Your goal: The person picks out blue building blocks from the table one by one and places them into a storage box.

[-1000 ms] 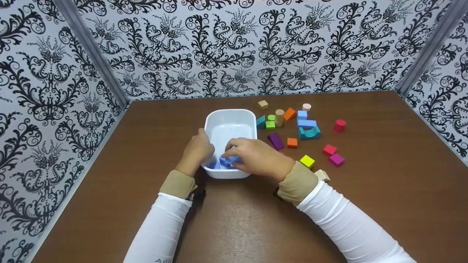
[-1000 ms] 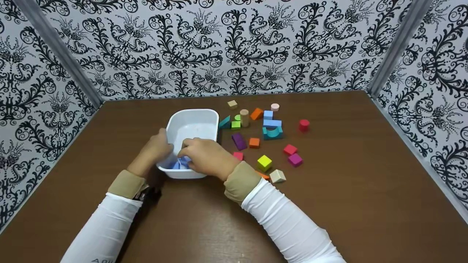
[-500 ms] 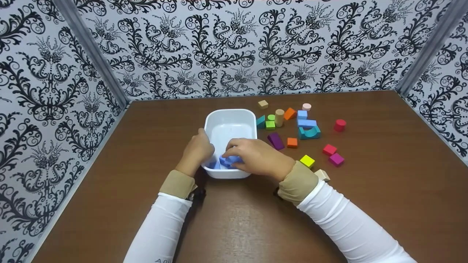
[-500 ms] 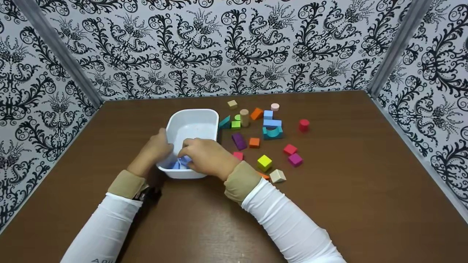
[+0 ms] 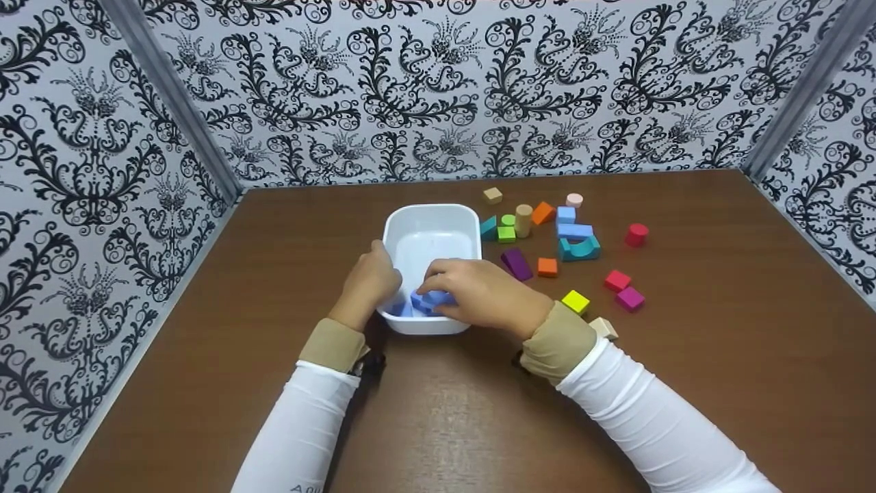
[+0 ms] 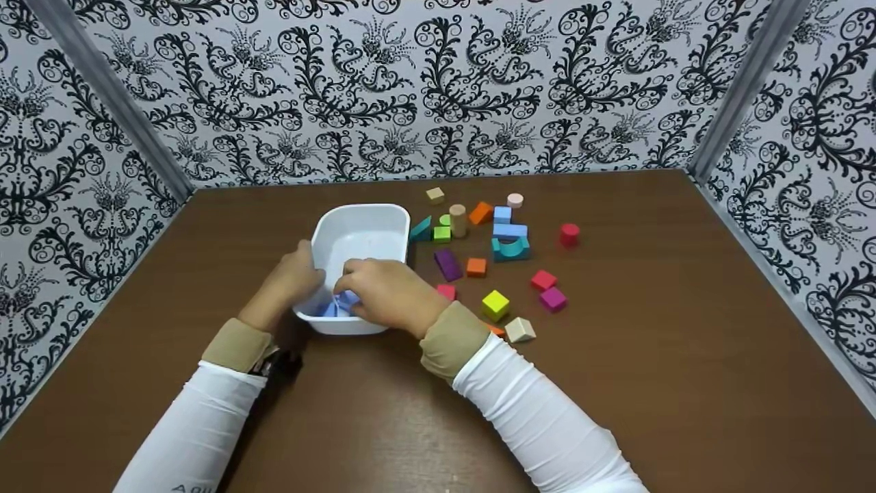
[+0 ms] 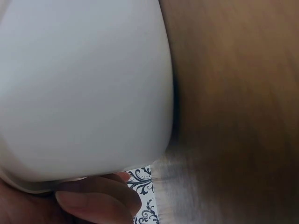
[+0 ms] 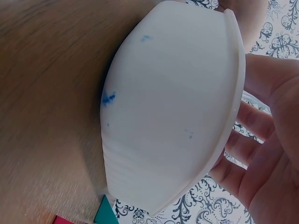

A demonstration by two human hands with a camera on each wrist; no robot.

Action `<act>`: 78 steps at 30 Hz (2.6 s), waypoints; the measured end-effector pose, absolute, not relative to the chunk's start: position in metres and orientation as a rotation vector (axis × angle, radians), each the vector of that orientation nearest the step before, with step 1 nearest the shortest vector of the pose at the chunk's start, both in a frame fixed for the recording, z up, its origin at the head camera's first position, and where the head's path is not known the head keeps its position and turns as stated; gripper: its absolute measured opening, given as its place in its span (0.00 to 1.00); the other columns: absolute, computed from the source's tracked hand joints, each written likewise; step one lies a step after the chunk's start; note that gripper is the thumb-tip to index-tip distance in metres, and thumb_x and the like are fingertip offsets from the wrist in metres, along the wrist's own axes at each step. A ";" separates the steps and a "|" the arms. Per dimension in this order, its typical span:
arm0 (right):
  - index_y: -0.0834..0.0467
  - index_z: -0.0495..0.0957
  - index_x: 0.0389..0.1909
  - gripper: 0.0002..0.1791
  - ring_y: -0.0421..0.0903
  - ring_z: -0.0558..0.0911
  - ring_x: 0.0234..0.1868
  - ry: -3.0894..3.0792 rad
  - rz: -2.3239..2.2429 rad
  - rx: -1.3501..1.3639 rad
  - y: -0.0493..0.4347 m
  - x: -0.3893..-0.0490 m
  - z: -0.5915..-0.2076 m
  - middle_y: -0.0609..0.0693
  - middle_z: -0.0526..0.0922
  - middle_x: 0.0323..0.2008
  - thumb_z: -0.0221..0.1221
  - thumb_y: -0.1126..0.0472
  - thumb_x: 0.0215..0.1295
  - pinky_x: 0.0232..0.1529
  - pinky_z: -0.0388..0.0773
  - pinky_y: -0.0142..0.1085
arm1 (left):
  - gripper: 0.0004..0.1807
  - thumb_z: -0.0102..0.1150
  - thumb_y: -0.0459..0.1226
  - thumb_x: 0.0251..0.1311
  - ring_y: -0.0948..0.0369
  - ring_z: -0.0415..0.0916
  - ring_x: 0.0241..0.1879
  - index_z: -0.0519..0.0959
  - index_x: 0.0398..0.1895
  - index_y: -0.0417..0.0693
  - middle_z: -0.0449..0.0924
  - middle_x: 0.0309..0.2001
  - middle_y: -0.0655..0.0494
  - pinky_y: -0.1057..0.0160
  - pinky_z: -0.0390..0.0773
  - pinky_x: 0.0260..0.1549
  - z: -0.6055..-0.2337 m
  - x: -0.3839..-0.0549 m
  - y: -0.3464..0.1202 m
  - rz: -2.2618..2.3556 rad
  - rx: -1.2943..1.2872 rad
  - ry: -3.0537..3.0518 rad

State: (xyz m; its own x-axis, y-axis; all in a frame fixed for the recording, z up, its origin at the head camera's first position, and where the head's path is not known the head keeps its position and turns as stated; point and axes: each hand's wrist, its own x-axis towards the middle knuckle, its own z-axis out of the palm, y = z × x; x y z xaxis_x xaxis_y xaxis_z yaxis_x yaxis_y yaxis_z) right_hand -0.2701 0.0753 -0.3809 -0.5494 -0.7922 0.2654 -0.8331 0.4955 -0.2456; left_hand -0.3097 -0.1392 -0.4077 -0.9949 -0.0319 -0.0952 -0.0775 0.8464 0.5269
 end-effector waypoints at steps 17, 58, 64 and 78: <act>0.56 0.89 0.52 0.15 0.49 0.87 0.49 -2.558 0.551 1.320 0.090 -0.283 -0.368 0.51 0.86 0.48 0.72 0.54 0.69 0.54 0.85 0.44 | 0.39 0.53 0.31 0.66 0.40 0.80 0.60 0.54 0.78 0.26 0.77 0.64 0.27 0.41 0.77 0.62 -0.408 -0.309 -0.138 0.875 -0.094 2.924; 0.67 0.75 0.71 0.28 0.71 0.74 0.62 -3.059 0.646 0.332 0.267 -0.371 -0.383 0.72 0.74 0.64 0.63 0.58 0.75 0.67 0.68 0.67 | 0.45 0.56 0.30 0.64 0.39 0.78 0.63 0.49 0.82 0.29 0.75 0.66 0.27 0.40 0.75 0.65 -0.409 -0.310 -0.137 0.829 -0.122 2.901; 0.71 0.79 0.64 0.25 0.69 0.76 0.55 -3.093 0.577 0.330 0.271 -0.375 -0.391 0.73 0.77 0.59 0.62 0.58 0.74 0.63 0.72 0.65 | 0.45 0.58 0.30 0.64 0.40 0.78 0.62 0.50 0.82 0.30 0.75 0.67 0.29 0.41 0.75 0.65 -0.410 -0.310 -0.135 0.826 -0.128 2.892; 0.68 0.84 0.54 0.18 0.68 0.80 0.49 -3.054 0.532 0.330 0.259 -0.383 -0.406 0.71 0.84 0.53 0.66 0.60 0.69 0.60 0.76 0.64 | 0.41 0.58 0.31 0.64 0.41 0.80 0.58 0.54 0.79 0.31 0.77 0.62 0.28 0.41 0.79 0.61 -0.410 -0.312 -0.137 0.811 -0.139 2.905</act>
